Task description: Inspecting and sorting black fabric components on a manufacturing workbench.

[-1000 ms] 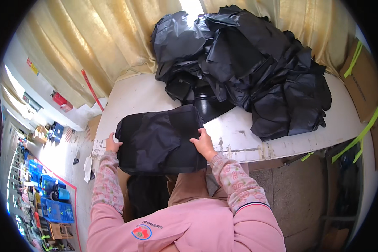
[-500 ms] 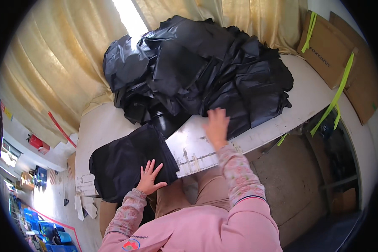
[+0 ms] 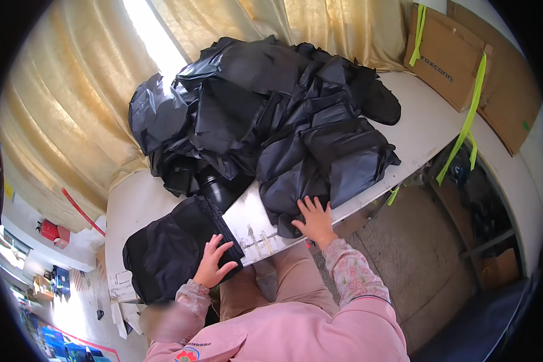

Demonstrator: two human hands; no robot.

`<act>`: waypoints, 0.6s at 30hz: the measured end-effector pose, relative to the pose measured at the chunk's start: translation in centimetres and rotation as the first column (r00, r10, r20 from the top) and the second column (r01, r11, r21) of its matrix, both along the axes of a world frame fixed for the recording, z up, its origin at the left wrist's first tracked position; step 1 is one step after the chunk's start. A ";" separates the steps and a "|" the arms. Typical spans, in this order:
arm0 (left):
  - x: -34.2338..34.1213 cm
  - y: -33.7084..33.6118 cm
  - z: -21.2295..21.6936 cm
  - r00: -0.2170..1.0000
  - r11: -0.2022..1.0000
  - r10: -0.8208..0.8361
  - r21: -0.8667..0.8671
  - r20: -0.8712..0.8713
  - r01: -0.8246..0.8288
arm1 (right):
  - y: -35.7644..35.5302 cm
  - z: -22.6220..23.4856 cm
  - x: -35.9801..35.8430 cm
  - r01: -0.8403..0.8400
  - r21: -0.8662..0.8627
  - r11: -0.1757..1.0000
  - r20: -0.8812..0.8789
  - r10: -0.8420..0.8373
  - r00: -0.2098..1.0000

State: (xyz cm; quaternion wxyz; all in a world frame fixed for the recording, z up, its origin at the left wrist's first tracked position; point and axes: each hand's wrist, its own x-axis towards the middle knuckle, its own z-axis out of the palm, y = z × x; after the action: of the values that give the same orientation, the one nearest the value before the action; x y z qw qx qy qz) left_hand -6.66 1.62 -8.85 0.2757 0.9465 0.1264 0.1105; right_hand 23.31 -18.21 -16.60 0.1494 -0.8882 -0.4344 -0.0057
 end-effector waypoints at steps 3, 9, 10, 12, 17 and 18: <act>1.7 -2.0 -0.2 0.994 0.995 -0.104 -0.002 0.034 0.104 | -1.4 0.6 -2.1 -0.077 0.135 0.988 -0.081 0.088 0.993; 2.0 -3.8 0.2 0.987 0.986 -0.162 -0.037 -0.023 0.161 | -4.9 5.9 2.6 0.349 0.680 0.645 0.106 -0.557 0.824; 1.9 -3.9 0.3 0.986 0.986 -0.164 -0.037 -0.025 0.163 | -5.6 5.0 4.3 0.517 0.607 0.603 0.034 -0.670 0.742; 2.5 -4.1 0.3 0.984 0.977 -0.173 -0.132 -0.041 0.166 | -7.3 -0.2 8.2 0.652 0.495 0.574 -0.330 -0.570 0.752; 3.0 -4.3 0.5 0.977 0.964 -0.206 -0.184 -0.049 0.194 | -8.5 -4.2 12.9 0.746 0.527 0.406 -0.629 -0.404 0.664; 3.3 -4.4 0.6 0.975 0.954 -0.218 -0.221 -0.045 0.204 | -8.9 -4.3 13.5 0.720 0.631 0.287 -0.611 -0.388 0.690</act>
State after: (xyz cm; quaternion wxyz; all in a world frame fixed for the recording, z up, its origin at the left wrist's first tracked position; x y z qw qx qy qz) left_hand -3.39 -2.81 -8.28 0.3819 0.9225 0.0452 0.0336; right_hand 36.82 -27.14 -20.85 0.6173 -0.7786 0.0024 -0.1127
